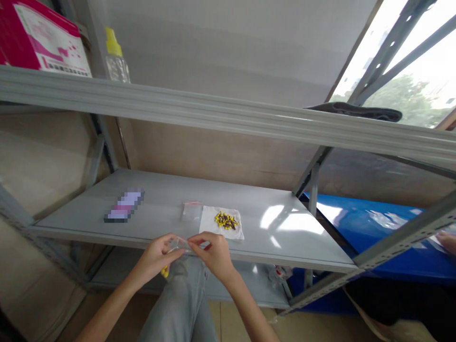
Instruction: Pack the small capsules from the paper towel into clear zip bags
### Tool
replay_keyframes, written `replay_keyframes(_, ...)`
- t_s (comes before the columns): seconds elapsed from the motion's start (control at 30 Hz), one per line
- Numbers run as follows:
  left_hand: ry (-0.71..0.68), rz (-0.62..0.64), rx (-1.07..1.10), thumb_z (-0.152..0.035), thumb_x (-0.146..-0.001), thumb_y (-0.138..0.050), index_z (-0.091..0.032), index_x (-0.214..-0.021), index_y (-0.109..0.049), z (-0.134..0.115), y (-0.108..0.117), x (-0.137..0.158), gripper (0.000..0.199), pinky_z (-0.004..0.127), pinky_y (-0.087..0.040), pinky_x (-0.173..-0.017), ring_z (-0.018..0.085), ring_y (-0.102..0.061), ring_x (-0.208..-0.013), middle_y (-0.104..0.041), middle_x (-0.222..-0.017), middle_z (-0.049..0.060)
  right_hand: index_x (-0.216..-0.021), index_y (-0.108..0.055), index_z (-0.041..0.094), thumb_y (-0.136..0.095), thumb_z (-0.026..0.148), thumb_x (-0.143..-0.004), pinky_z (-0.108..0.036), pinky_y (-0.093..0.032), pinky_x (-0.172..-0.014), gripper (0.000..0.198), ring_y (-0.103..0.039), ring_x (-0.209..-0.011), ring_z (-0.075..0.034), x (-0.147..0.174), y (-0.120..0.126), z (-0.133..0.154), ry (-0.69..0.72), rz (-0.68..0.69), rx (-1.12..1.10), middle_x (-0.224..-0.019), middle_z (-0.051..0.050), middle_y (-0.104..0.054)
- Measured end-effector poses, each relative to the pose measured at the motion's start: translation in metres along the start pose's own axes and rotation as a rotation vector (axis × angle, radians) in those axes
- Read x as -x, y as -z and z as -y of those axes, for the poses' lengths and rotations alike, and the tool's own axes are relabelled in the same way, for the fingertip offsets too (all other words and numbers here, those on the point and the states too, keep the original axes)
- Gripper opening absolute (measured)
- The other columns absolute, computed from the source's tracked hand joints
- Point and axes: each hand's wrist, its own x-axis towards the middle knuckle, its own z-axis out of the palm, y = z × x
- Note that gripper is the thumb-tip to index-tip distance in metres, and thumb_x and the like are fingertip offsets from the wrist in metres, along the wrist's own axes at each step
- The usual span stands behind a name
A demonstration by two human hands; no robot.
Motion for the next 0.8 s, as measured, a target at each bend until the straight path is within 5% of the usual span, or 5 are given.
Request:
replay_keyframes(0.27, -0.043, 0.259, 0.001, -0.054, -0.079, -0.048, -0.015, -0.072, -0.054, -0.008, 0.014, -0.013, 0.039, 0.018, -0.027, -0.041, 0.007, -0.04, -0.036, -0.043, -0.041, -0.008, -0.081, -0.067, 0.017, -0.077, 0.038, -0.06, -0.016, -0.036, -0.042, 0.031, -0.057, -0.052, -0.009, 0.0, 0.002, -0.011, -0.332, 0.196, -0.504, -0.065, 0.0, -0.069)
replay_keyframes(0.43, -0.172, 0.079, -0.082, -0.045, -0.079, -0.054, -0.017, -0.073, -0.053, -0.012, 0.019, -0.019, 0.029, 0.022, -0.04, -0.058, 0.012, -0.052, -0.057, -0.054, -0.058, -0.003, -0.083, -0.049, 0.021, -0.081, 0.036, -0.056, -0.016, -0.039, -0.046, 0.044, -0.057, -0.05, -0.008, -0.002, 0.0, -0.004, -0.378, 0.14, -0.75, -0.062, 0.003, -0.069)
replay_keyframes(0.6, -0.347, -0.361, -0.247, -0.041, -0.073, -0.06, -0.02, -0.077, -0.053, -0.033, 0.014, -0.022, 0.022, 0.03, -0.038, -0.086, 0.019, -0.053, -0.088, -0.058, -0.084, 0.002, -0.075, -0.037, 0.023, -0.082, 0.038, -0.053, -0.023, -0.046, -0.053, 0.051, -0.058, -0.05, -0.011, -0.006, 0.008, 0.008, -0.338, 0.047, -0.75, -0.062, 0.003, -0.07)
replay_keyframes(0.67, -0.348, -0.352, -0.243, -0.043, -0.079, -0.053, -0.02, -0.065, -0.05, -0.044, 0.006, -0.02, 0.027, 0.029, -0.039, -0.082, 0.018, -0.052, -0.081, -0.055, -0.074, 0.001, -0.073, -0.036, 0.023, -0.082, 0.038, -0.052, -0.022, -0.044, -0.051, 0.053, -0.057, -0.048, -0.01, -0.008, 0.013, 0.012, -0.329, 0.036, -0.724, -0.06, 0.004, -0.069)
replay_keyframes(0.8, -0.333, -0.119, -0.191, -0.046, -0.08, -0.051, -0.02, -0.056, -0.052, -0.055, -0.015, -0.013, 0.036, 0.027, -0.039, -0.074, 0.017, -0.052, -0.074, -0.053, -0.067, 0.001, -0.071, -0.032, 0.024, -0.08, 0.038, -0.055, -0.019, -0.037, -0.045, 0.053, -0.05, -0.042, -0.007, -0.01, 0.021, 0.011, -0.301, 0.028, -0.691, -0.054, 0.007, -0.066)
